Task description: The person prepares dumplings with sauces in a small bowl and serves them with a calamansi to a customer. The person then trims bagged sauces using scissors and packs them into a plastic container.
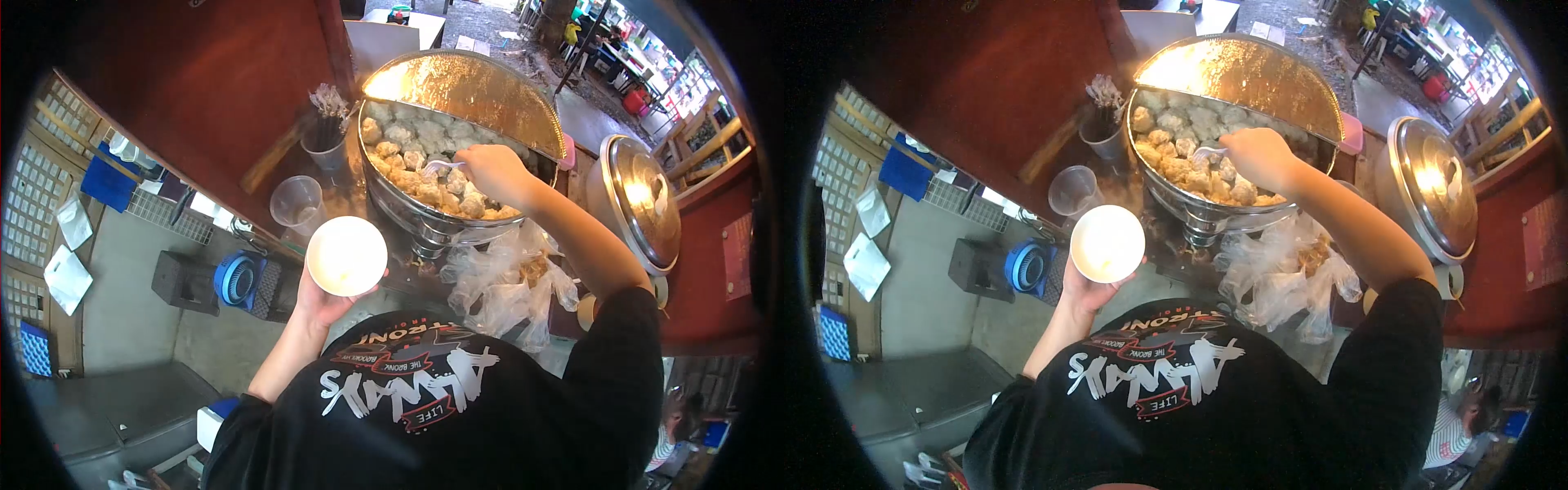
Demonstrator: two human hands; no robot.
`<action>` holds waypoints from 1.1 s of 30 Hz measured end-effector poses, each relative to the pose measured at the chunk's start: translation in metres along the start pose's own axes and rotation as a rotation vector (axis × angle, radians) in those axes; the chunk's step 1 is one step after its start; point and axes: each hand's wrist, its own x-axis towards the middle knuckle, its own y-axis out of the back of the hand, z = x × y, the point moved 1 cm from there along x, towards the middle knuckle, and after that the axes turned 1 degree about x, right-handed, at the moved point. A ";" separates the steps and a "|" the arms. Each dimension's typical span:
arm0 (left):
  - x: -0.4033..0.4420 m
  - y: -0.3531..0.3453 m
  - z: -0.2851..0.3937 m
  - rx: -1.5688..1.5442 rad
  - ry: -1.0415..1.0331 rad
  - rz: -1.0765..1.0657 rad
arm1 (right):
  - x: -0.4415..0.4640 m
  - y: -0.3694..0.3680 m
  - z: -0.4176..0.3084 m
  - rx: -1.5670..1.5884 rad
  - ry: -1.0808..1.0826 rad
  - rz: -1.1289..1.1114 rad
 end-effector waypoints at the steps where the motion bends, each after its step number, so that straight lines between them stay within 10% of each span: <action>1: 0.000 0.000 -0.003 -0.013 0.001 -0.023 | -0.003 0.006 -0.005 -0.029 0.039 0.028; 10: 0.001 -0.006 -0.019 0.001 -0.036 0.054 | 0.014 -0.027 -0.024 -0.094 0.373 0.136; 18: 0.006 -0.017 -0.019 -0.002 -0.017 -0.013 | 0.020 -0.005 0.031 0.582 -0.119 0.011; 33: 0.038 -0.026 -0.029 0.070 0.165 -0.024 | 0.006 0.037 -0.023 1.147 0.005 -0.360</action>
